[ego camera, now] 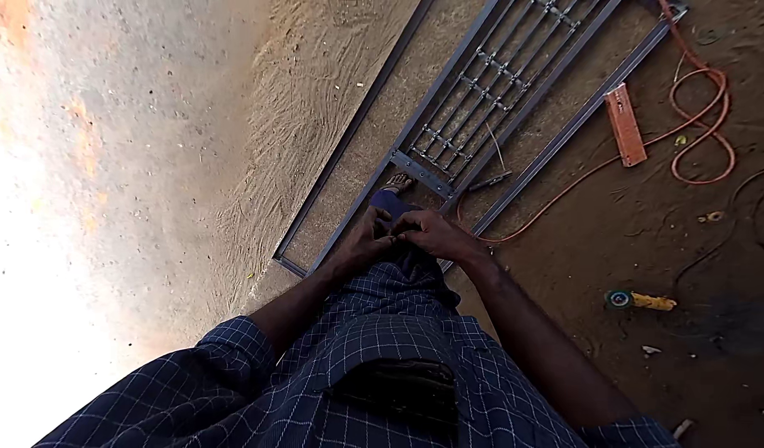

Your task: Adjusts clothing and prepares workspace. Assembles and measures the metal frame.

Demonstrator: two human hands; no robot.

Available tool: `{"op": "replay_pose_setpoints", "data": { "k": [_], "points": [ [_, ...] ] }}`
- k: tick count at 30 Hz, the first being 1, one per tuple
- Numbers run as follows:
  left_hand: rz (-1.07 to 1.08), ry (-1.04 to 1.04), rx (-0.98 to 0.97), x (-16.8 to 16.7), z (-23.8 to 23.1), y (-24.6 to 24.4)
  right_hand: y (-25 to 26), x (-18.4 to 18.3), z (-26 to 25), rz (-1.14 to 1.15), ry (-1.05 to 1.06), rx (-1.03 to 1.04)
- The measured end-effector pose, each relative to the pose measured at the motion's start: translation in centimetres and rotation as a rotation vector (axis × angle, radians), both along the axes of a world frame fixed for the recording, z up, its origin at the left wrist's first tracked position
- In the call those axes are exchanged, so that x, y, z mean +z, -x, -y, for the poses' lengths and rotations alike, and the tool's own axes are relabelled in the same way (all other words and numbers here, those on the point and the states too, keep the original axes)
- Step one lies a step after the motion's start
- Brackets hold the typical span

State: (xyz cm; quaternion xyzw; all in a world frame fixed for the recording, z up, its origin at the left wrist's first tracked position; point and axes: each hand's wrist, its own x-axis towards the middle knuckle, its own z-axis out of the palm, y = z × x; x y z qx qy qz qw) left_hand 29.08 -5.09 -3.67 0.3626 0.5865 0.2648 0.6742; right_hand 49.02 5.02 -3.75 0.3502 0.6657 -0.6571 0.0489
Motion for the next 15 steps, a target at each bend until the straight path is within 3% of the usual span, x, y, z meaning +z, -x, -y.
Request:
{"op": "replay_pose_setpoints", "data": {
  "k": [8, 15],
  "points": [
    [0.089, 0.039, 0.011, -0.5, 0.2, 0.7, -1.0, -0.6, 0.1, 0.013, 0.008, -0.096],
    [0.154, 0.090, -0.105, -1.7, -0.6, 2.0, -0.4, 0.3, 1.1, 0.081, -0.181, -0.070]
  ]
}}
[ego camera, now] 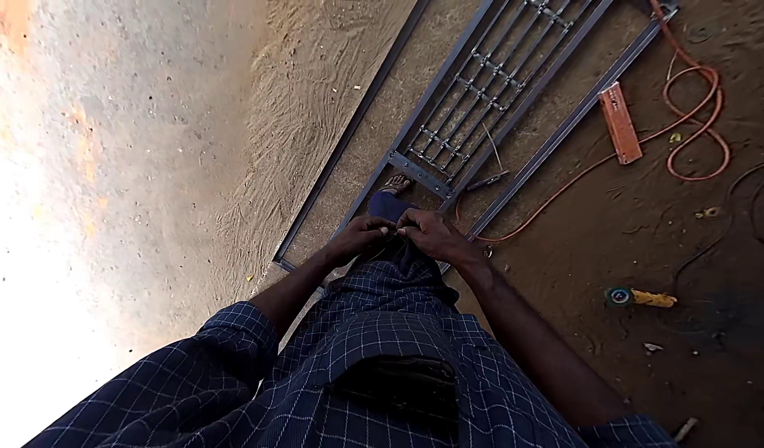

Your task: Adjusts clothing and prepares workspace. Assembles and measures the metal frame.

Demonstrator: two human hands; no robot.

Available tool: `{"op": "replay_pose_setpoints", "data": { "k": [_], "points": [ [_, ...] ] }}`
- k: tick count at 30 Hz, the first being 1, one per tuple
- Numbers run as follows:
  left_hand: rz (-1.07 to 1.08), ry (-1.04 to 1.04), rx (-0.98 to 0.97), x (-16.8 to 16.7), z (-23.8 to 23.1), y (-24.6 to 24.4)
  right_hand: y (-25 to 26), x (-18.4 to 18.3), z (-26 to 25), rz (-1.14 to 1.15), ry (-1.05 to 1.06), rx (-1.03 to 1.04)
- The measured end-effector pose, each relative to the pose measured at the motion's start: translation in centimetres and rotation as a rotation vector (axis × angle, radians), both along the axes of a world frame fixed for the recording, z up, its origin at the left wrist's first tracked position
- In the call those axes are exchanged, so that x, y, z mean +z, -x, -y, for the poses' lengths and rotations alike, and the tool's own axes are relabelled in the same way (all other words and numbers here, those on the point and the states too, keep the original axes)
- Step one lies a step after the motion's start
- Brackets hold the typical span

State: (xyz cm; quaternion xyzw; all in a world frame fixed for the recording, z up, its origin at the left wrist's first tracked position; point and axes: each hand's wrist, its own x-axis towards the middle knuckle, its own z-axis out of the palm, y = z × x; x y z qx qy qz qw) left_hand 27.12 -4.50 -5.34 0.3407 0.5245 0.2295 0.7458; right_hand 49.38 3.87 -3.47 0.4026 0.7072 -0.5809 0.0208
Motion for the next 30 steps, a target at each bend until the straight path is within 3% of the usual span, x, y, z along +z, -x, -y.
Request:
{"op": "replay_pose_setpoints", "data": {
  "k": [7, 15, 21, 26, 30],
  "points": [
    [0.072, -0.028, -0.365, -2.1, -3.7, 1.6, 2.0, 0.5, -0.6, -0.026, -0.102, -0.008],
    [0.010, -0.007, -0.326, -3.7, -3.9, 1.7, 2.8, 0.4, -1.1, 0.014, -0.126, 0.097],
    [0.041, 0.045, -0.242, -2.3, -4.0, 2.6, 3.7, 1.2, -0.2, -0.041, -0.250, 0.083],
    [0.046, 0.113, -0.324, -1.0, -4.2, 3.9, 5.2, 2.4, -0.5, -0.026, -0.296, 0.090],
    [-0.019, 0.049, -0.265, -2.4, -4.5, 4.0, 5.9, 1.2, -1.0, -0.006, -0.317, 0.135]
  ]
}}
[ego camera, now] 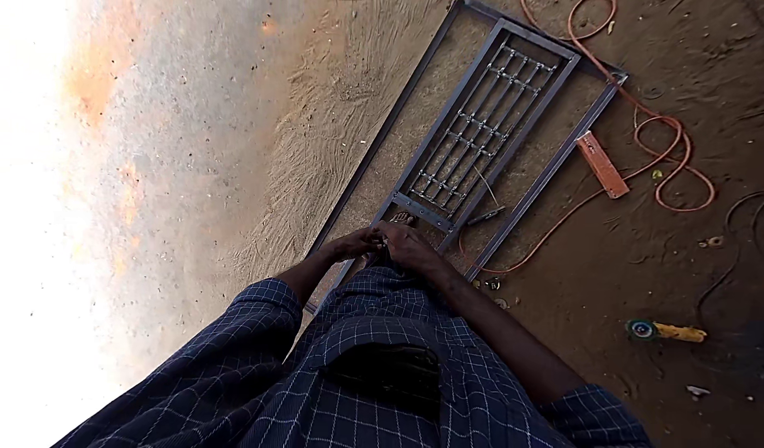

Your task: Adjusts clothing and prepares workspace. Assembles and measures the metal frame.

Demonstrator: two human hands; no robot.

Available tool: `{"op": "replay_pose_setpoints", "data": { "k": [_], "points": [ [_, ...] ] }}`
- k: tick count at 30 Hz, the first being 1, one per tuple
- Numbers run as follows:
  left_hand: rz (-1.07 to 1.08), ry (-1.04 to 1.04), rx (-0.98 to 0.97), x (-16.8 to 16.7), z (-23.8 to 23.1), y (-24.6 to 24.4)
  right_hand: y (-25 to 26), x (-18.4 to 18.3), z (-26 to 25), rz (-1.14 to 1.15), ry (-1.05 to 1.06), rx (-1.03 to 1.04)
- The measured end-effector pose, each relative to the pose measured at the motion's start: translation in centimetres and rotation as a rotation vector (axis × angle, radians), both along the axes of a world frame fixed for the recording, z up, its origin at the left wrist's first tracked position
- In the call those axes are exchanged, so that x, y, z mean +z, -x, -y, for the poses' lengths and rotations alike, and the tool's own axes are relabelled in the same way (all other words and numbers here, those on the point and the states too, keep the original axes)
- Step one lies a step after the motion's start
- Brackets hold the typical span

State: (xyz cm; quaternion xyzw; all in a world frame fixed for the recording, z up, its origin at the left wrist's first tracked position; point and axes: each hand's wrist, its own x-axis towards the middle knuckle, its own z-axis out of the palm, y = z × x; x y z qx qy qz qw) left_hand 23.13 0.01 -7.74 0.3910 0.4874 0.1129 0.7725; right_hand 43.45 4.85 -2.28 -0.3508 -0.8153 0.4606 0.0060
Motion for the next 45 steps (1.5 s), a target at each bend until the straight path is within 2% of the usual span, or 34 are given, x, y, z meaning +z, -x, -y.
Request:
{"op": "replay_pose_setpoints", "data": {
  "k": [5, 11, 14, 19, 21, 25, 28, 30, 34, 37, 40, 43, 45],
  "points": [
    [-0.104, -0.044, -0.004, -1.3, 0.5, 0.2, 0.6, -2.6, 0.5, -0.036, -0.003, 0.103],
    [-0.162, -0.083, 0.048, -0.9, 1.5, 0.5, 0.0, 1.2, 1.1, -0.159, 0.075, 0.115],
    [-0.115, -0.104, 0.074, -0.6, 1.5, 0.7, -0.7, 3.2, 1.3, -0.188, 0.096, 0.093],
    [-0.157, -0.138, 0.123, 0.2, 1.8, -0.1, -1.9, 3.3, 1.3, -0.167, 0.142, -0.051],
    [-0.161, -0.109, 0.116, 2.3, 2.5, 0.0, -1.6, 3.2, 1.2, -0.127, 0.159, -0.083],
    [-0.111, -0.053, -0.059, 8.6, 3.8, 0.7, -1.4, 3.5, 1.1, -0.064, 0.187, -0.083],
    [-0.084, -0.032, -0.125, 11.3, 4.3, 0.8, -1.0, 3.7, 1.3, -0.053, 0.180, -0.080],
    [-0.116, -0.069, -0.116, 10.9, 4.3, 0.8, -0.7, 4.1, 1.2, -0.043, 0.178, -0.072],
    [-0.287, -0.266, -0.189, 6.3, 4.1, 0.6, 0.3, 5.6, 1.2, -0.016, 0.201, -0.036],
    [-0.401, -0.382, -0.246, 6.9, 3.4, -0.8, 0.4, 5.2, 1.3, -0.057, 0.202, -0.013],
    [-0.444, -0.558, -0.306, 5.6, 3.6, -0.1, 0.5, 4.5, 2.1, -0.106, 0.175, 0.031],
    [-0.517, -0.546, -0.269, 6.1, 3.7, 0.2, 0.5, 6.2, 3.4, -0.203, 0.146, 0.020],
    [-0.546, -0.437, -0.193, 6.4, 4.7, 0.9, -0.3, 7.0, 3.8, -0.309, 0.179, -0.051]
  ]
}}
